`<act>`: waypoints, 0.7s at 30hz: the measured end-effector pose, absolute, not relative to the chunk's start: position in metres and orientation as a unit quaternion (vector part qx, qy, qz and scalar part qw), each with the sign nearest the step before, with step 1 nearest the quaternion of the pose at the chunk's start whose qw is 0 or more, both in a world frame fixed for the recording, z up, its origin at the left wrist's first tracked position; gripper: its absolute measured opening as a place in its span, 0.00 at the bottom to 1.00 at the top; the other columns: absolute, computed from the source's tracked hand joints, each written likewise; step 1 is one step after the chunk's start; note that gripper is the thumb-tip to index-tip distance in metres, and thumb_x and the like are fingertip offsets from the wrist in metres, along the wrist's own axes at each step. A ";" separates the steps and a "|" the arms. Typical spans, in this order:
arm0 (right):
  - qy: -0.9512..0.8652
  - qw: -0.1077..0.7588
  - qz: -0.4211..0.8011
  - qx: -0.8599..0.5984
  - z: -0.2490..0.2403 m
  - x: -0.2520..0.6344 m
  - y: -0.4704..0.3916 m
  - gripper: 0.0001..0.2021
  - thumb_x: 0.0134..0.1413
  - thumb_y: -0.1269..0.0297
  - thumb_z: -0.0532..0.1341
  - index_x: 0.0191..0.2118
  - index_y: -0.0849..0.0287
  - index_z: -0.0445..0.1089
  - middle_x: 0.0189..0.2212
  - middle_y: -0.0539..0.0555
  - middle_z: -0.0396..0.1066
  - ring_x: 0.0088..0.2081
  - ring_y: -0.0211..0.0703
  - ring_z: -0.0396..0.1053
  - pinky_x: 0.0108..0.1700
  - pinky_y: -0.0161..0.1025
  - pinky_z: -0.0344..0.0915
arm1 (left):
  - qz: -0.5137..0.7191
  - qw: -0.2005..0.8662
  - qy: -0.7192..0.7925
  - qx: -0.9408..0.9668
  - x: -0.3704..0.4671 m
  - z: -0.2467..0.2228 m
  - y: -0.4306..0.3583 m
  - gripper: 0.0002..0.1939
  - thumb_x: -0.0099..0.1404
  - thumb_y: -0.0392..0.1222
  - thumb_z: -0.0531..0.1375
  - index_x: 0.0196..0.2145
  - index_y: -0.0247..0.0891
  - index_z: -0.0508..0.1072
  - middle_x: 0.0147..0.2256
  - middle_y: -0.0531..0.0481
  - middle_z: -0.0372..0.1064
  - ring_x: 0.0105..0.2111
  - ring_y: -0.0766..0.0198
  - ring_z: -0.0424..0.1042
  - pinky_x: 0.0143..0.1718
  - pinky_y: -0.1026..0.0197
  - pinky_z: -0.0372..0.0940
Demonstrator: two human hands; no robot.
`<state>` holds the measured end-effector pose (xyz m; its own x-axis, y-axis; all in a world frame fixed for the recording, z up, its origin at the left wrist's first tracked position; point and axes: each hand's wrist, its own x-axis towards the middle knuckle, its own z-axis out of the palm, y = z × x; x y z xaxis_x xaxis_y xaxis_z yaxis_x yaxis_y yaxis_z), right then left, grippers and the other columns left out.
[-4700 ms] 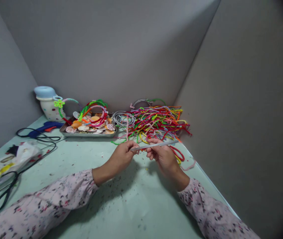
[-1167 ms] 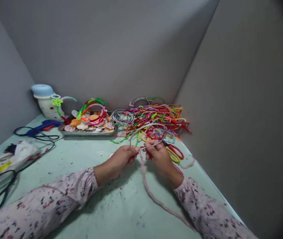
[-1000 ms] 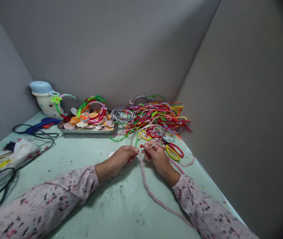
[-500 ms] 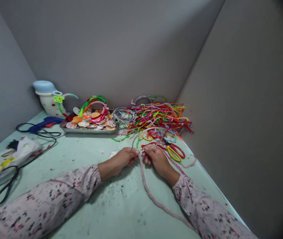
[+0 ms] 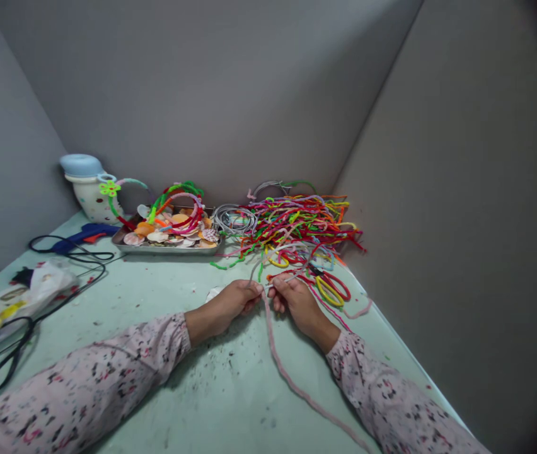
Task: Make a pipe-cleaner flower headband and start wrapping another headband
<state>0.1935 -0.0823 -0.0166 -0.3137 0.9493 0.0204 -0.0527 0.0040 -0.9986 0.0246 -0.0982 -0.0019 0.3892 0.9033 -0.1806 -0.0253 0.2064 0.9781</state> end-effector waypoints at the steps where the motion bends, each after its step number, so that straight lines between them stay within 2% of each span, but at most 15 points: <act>1: -0.562 0.432 0.581 -0.401 -0.017 0.193 -0.082 0.17 0.54 0.49 0.58 0.27 0.60 0.67 0.16 0.47 0.66 0.17 0.32 0.60 0.20 0.29 0.56 | 0.363 0.648 0.427 0.516 0.024 -0.004 -0.097 0.12 0.58 0.46 0.56 0.21 0.37 0.64 0.16 0.58 0.53 0.16 0.71 0.47 0.18 0.64 0.41; 9: -0.557 0.441 0.570 -0.413 -0.014 0.192 -0.084 0.17 0.54 0.49 0.58 0.26 0.60 0.67 0.16 0.47 0.66 0.16 0.32 0.60 0.20 0.31 0.55 | 0.388 0.669 0.405 0.487 0.022 -0.014 -0.091 0.14 0.59 0.48 0.58 0.25 0.35 0.65 0.21 0.55 0.57 0.18 0.72 0.53 0.20 0.66 0.48; 17: -0.553 0.439 0.579 -0.408 -0.016 0.192 -0.083 0.17 0.54 0.49 0.59 0.27 0.60 0.67 0.16 0.46 0.66 0.17 0.31 0.59 0.20 0.30 0.55 | 0.386 0.644 0.420 0.509 0.022 -0.013 -0.094 0.17 0.59 0.52 0.57 0.23 0.35 0.64 0.19 0.56 0.55 0.18 0.72 0.50 0.20 0.65 0.44; 21: -0.559 0.435 0.575 -0.409 -0.016 0.192 -0.083 0.18 0.54 0.48 0.58 0.26 0.60 0.67 0.15 0.47 0.66 0.17 0.32 0.60 0.20 0.30 0.55 | 0.383 0.638 0.413 0.525 0.022 -0.011 -0.095 0.15 0.60 0.50 0.56 0.22 0.36 0.64 0.18 0.57 0.54 0.18 0.71 0.49 0.20 0.64 0.44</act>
<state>0.1921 -0.0833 -0.0159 -0.2863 0.9580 0.0160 -0.0424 0.0040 -0.9991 0.0224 -0.0948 -0.0114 0.3656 0.9226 -0.1233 -0.0555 0.1539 0.9865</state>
